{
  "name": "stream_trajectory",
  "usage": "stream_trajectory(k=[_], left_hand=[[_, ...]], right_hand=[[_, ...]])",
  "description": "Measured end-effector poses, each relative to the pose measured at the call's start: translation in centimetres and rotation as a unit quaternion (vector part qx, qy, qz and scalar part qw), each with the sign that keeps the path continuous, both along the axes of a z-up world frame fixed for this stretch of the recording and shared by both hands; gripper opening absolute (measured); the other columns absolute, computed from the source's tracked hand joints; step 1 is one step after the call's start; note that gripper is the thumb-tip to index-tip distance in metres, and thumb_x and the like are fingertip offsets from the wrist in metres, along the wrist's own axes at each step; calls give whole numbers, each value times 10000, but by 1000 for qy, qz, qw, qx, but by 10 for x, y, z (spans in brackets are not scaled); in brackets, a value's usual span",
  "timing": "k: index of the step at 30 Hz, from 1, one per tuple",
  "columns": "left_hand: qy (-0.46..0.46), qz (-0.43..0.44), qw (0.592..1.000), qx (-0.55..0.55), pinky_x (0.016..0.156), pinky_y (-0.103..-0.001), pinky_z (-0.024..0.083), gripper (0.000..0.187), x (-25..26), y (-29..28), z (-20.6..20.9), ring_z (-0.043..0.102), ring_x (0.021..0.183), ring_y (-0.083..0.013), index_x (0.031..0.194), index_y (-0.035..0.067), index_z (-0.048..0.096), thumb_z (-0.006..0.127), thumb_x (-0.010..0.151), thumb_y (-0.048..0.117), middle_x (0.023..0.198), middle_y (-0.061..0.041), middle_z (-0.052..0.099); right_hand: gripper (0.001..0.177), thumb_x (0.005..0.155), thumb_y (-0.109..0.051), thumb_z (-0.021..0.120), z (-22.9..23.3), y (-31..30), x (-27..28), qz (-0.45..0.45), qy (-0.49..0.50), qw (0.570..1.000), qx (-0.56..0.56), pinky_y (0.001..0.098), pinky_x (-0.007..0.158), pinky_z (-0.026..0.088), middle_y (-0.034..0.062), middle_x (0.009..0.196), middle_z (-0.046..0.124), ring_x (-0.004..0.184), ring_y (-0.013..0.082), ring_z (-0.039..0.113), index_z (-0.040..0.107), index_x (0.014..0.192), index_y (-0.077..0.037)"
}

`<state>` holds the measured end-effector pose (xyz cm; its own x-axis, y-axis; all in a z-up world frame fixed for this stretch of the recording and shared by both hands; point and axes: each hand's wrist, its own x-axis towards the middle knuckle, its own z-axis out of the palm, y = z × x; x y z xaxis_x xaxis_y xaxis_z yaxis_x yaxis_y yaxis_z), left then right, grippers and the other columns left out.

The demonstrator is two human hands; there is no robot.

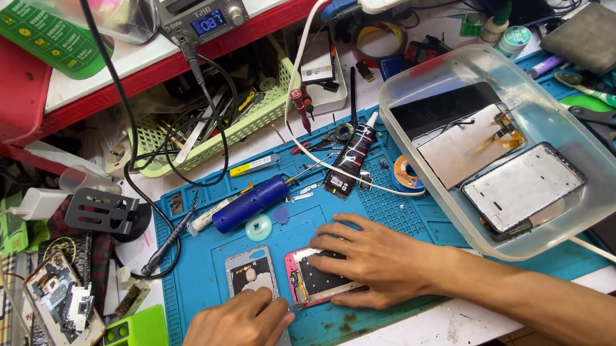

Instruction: The person works on a disassembled pink smartphone placed on a blue cutting mat. Using a small metal tool, they carefully pry and lift a black internal component from the phone's frame. The workspace is cluttered with various tools, including a soldering iron and glue, and other electronic parts.

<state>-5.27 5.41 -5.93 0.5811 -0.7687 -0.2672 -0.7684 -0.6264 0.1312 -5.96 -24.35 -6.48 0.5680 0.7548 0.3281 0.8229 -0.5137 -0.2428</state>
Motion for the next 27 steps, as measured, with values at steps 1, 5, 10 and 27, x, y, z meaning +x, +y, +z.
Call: stream_trajectory(k=[1, 5, 10, 27], left_hand=[[1, 0, 1000, 2, 384, -413, 493, 224, 0, 0, 0, 607, 688, -181, 953, 221, 617, 658, 1046, 420, 818, 27, 573], [13, 10, 1000, 21, 398, -413, 502, 232, 0, -1, -2, 615, 719, -176, 958, 228, 618, 643, 1056, 437, 832, 32, 578], [3, 2, 999, 47, 396, -438, 505, 254, -1, -5, -2, 616, 747, -189, 948, 221, 593, 633, 1061, 446, 864, 26, 564], [37, -13, 984, 173, 363, -594, 542, 486, 7, -67, 35, 706, 616, -459, 1220, 100, 430, 724, 834, 67, 1421, -176, 372]], right_hand=[[479, 954, -459, 644, 0, 0, -1, 0, 1, 1000, 2, 548, 1043, 401, 174, 1278, 596, 1218, 359, 548, 568, 1210, -62], [478, 978, -451, 628, -1, 0, -1, 3, 6, 1000, 10, 540, 1023, 418, 194, 1277, 592, 1191, 361, 551, 565, 1220, -43], [473, 983, -447, 620, -2, 0, -1, 3, 15, 1000, 14, 539, 1011, 420, 198, 1279, 591, 1182, 363, 553, 563, 1222, -42], [452, 1010, -422, 592, -6, -1, -3, 14, 9, 999, 27, 534, 953, 443, 212, 1299, 588, 1141, 380, 570, 577, 1210, -16]])
